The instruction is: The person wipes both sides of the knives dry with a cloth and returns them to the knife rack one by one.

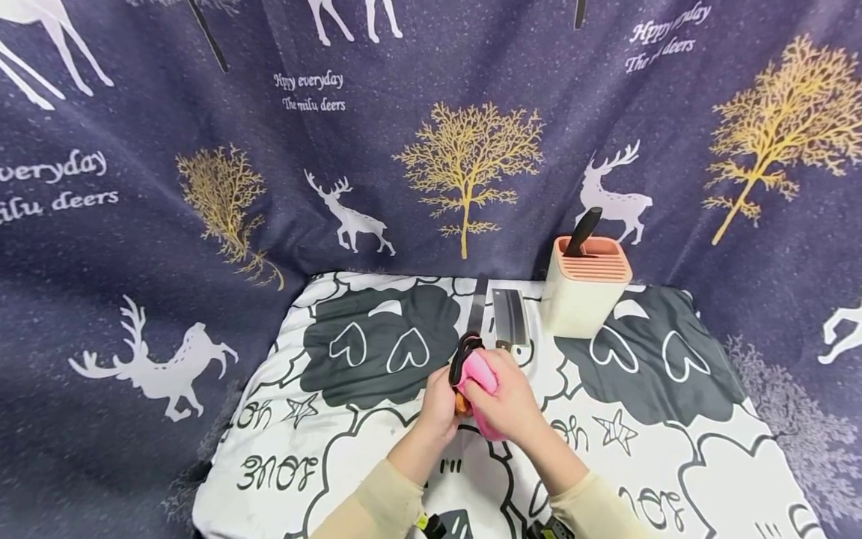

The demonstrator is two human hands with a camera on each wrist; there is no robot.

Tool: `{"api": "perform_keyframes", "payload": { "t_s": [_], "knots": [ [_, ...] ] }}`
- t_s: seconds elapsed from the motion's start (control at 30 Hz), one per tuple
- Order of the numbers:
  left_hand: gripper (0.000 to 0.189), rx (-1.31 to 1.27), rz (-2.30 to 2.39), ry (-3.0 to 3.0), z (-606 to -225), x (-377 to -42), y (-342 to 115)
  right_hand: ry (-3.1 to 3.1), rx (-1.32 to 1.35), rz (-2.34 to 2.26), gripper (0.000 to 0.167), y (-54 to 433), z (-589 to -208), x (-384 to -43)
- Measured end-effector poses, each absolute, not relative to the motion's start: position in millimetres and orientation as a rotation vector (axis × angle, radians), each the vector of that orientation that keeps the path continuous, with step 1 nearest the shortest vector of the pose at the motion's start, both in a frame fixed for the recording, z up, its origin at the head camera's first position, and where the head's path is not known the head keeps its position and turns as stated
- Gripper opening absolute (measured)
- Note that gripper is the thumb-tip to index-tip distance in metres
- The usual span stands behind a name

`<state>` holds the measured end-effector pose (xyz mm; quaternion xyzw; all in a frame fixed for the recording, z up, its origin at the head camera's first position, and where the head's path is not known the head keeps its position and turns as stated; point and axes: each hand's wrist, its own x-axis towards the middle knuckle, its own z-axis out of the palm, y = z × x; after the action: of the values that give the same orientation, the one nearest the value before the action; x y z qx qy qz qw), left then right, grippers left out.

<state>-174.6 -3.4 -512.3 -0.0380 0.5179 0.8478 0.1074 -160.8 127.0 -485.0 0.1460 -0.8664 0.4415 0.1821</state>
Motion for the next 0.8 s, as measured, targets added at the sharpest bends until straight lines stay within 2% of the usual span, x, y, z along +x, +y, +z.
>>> {"api": "perform_keyframes", "payload": {
  "t_s": [0.13, 0.3, 0.8],
  "knots": [
    [0.033, -0.122, 2.527, 1.555, -514, -174, -3, -2.383, 0.347, 1.273, 0.044, 120, -494, -159],
    [0.033, -0.101, 2.514, 1.606, -514, -171, -3, -2.338, 0.323, 1.253, 0.036, 119, -498, -162],
    [0.033, -0.173, 2.561, 1.494, -518, -176, -8, -2.408, 0.741, 1.058, 0.03, 126, -486, -155]
  ]
}}
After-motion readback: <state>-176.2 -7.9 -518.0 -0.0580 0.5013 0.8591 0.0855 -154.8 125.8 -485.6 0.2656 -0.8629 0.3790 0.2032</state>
